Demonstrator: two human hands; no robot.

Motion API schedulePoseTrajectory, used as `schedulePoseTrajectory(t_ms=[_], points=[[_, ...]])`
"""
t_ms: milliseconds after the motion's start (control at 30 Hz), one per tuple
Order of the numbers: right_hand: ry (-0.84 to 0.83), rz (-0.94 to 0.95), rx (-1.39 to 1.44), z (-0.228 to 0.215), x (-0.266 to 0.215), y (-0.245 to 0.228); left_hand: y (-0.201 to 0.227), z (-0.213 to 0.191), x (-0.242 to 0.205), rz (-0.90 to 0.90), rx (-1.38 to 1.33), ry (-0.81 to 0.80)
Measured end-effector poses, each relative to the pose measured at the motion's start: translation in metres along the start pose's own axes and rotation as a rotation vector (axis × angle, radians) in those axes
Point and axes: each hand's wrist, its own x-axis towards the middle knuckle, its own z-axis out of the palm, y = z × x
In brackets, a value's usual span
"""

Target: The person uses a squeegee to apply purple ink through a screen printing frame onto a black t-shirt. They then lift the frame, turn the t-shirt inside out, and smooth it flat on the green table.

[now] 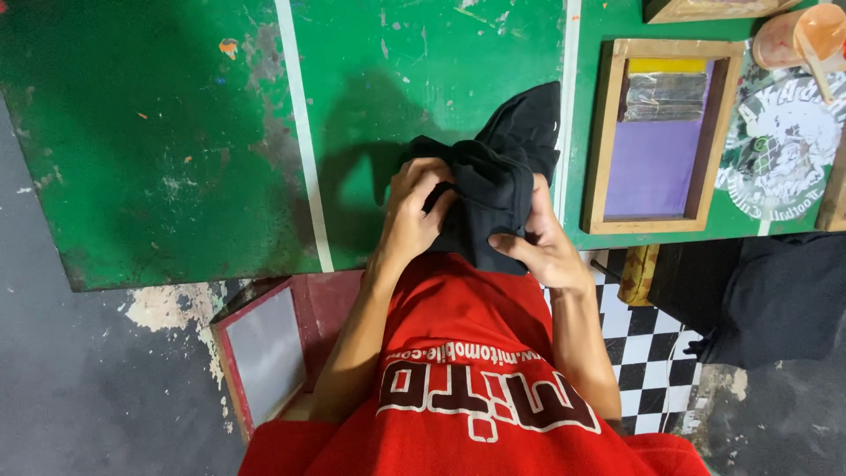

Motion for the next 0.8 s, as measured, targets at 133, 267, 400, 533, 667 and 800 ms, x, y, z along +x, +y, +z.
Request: schedulePoseTrajectory(t_ms=[133, 267, 400, 533, 667, 800], points=[[0.104, 0.013, 0.030, -0.010, -0.007, 0.008, 0.006, -0.017, 0.010, 0.046, -0.060, 0.014], [0.320, 0.098, -0.117, -0.023, -0.001, 0.010, 0.010, -0.046, 0.014, 0.048, -0.143, -0.027], [0.515, 0.208, -0.553, -0.021, 0.015, -0.006, 0.011, -0.067, 0.020, -0.033, -0.074, -0.144], [0.588, -0.473, -1.321, 0.004, 0.029, -0.025, 0.012, -0.061, 0.018, -0.083, 0.083, -0.259], [0.619, 0.053, -1.156, -0.009, 0.025, 0.015, 0.011, -0.044, 0.012, -0.049, 0.485, -0.212], [0.514, 0.518, -0.313, -0.032, 0.019, 0.069, 0.005, -0.033, -0.003, 0.081, 0.569, -0.052]])
